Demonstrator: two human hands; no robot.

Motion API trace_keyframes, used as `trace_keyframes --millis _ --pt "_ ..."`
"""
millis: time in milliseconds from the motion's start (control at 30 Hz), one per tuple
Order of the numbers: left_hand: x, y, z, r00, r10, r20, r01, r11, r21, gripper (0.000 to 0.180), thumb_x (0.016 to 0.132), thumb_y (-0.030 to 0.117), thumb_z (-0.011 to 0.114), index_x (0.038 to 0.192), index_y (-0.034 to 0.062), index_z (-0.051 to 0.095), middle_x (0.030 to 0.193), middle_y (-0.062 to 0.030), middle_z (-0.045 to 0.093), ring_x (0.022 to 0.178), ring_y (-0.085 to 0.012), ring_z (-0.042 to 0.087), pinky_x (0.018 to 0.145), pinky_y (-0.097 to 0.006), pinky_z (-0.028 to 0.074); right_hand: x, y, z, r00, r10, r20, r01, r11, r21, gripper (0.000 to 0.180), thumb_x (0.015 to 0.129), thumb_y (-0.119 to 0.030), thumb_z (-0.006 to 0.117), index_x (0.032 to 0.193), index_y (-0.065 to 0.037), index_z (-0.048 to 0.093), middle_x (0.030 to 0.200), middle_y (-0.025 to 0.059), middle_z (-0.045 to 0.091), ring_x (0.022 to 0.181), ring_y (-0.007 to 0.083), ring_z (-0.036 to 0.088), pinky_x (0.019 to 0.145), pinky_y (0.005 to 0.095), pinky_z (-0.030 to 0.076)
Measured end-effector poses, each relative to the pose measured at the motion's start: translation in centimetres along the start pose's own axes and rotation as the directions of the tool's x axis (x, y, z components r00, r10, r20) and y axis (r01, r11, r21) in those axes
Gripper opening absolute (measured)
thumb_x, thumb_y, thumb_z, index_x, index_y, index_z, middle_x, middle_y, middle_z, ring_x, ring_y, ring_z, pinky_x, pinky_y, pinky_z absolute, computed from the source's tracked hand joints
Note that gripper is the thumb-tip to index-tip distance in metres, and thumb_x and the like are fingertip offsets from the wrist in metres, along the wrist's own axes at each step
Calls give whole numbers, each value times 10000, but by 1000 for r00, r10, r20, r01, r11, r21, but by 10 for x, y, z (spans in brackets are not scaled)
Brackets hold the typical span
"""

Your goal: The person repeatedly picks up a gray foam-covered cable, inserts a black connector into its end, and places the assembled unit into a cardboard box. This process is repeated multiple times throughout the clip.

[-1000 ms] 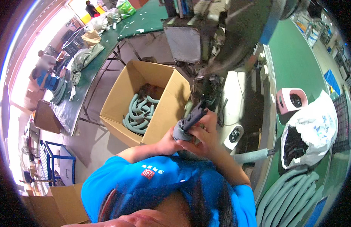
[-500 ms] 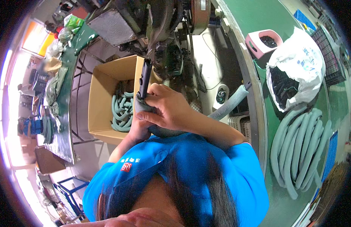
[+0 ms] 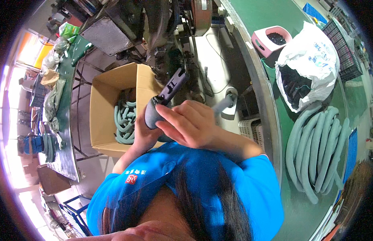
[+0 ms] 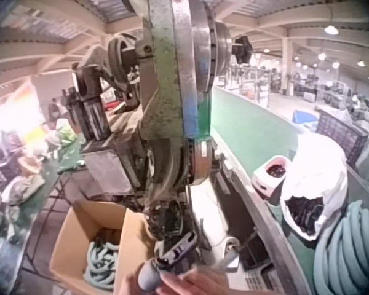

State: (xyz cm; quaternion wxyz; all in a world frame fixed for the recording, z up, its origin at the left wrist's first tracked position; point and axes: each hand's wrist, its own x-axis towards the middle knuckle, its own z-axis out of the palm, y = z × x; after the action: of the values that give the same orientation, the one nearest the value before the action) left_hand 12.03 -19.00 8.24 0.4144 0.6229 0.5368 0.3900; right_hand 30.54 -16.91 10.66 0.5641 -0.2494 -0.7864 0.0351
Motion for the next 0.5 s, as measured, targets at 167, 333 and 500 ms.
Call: trace_keyframes --millis 167,333,500 --pt "-1 1 7 994 27 -106 -6 981 195 418 691 155 768 1012 28 532 835 -169 633 779 -255 648 683 -359 506 -16 2 26 986 157 -52 -161 983 -89 503 713 -131 776 1156 16 590 800 96 579 632 211 580 531 285 479" --pt "-3 -9 7 970 226 -92 -179 915 361 516 664 227 794 1045 29 508 804 -179 627 679 -357 643 606 -410 520 -13 3 20 920 350 177 -362 931 41 376 762 -205 728 1063 -44 571 816 87 552 641 226 572 526 335 470" --pt "-5 -35 11 954 295 -47 -233 834 500 519 616 194 794 1024 51 506 780 -147 619 675 -337 633 566 -398 511 -15 -8 11 557 651 516 -777 628 46 255 782 -245 717 839 -43 573 587 76 535 459 195 512 464 317 413"
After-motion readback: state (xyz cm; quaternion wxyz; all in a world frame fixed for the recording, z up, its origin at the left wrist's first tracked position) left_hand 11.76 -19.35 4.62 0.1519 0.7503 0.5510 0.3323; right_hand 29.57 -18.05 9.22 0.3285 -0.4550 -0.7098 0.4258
